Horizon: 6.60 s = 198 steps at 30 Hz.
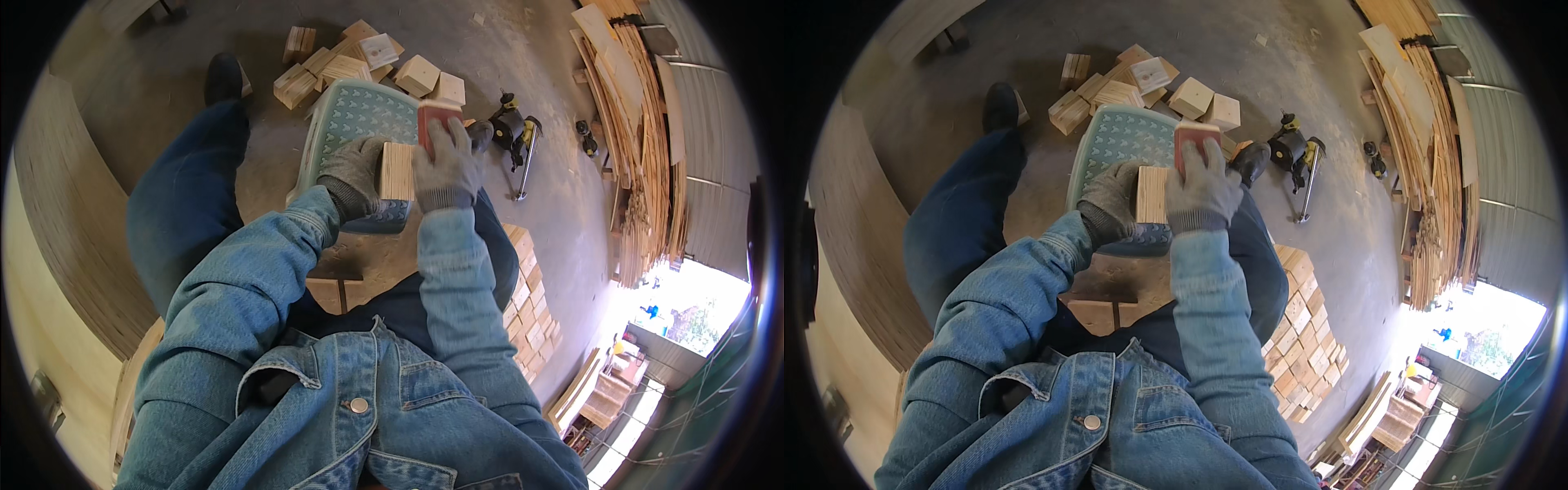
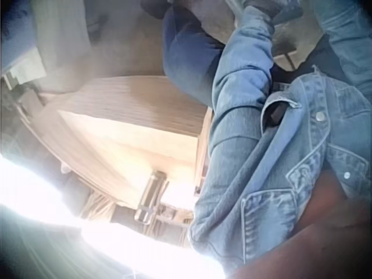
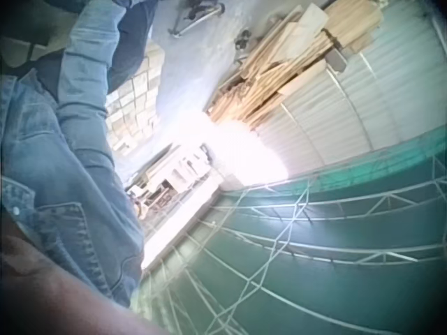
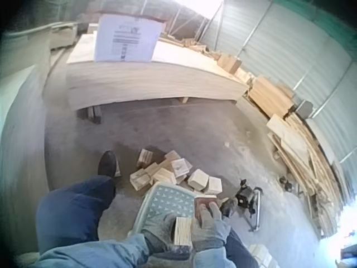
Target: The person sits on the floor and sands small wooden blocks one at a time using a sanding block. They rotate each block to sand multiple faces, then place the finished pieces into a nearby stack.
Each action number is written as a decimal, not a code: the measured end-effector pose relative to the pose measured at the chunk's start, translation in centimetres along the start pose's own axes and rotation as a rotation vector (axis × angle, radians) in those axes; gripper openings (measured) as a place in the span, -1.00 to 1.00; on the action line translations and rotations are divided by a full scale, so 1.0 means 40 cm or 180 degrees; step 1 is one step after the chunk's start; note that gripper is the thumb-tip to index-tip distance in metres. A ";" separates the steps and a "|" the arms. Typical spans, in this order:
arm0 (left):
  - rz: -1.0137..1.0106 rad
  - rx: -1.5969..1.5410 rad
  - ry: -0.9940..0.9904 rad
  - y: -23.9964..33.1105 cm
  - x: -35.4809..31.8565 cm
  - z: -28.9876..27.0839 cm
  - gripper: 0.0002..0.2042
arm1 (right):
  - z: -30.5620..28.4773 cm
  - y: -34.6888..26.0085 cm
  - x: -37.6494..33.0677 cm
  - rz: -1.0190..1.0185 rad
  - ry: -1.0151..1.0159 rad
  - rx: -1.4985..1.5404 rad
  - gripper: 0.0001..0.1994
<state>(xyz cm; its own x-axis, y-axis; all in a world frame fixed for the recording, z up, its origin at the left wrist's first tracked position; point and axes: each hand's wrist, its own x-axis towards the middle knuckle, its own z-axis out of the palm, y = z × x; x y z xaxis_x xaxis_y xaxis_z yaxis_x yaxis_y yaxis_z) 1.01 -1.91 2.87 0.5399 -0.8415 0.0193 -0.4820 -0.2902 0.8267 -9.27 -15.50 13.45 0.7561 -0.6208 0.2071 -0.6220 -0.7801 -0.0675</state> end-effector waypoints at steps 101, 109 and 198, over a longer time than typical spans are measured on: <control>0.0025 0.0294 0.0014 0.010 -0.004 0.013 -0.08 | -0.046 0.004 -0.194 -0.0495 0.0026 0.0523 -0.48; -0.0411 0.0328 -0.0422 0.021 0.007 0.005 -0.04 | 0.007 0.016 0.058 0.0087 -0.0177 0.0140 -0.47; -0.0116 -0.0905 -0.0384 0.160 -0.031 -0.118 -0.05 | -0.001 0.173 -0.198 0.1622 -0.0806 0.4230 -0.41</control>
<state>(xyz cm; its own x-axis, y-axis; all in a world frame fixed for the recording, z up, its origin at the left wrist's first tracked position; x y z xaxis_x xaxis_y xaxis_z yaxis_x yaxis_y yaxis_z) 0.51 -0.58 10.79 0.4593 -0.8858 -0.0660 -0.2423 -0.1963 0.9501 -19.58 -16.00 11.37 0.6169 -0.7350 -0.2814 -0.2908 0.1194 -0.9493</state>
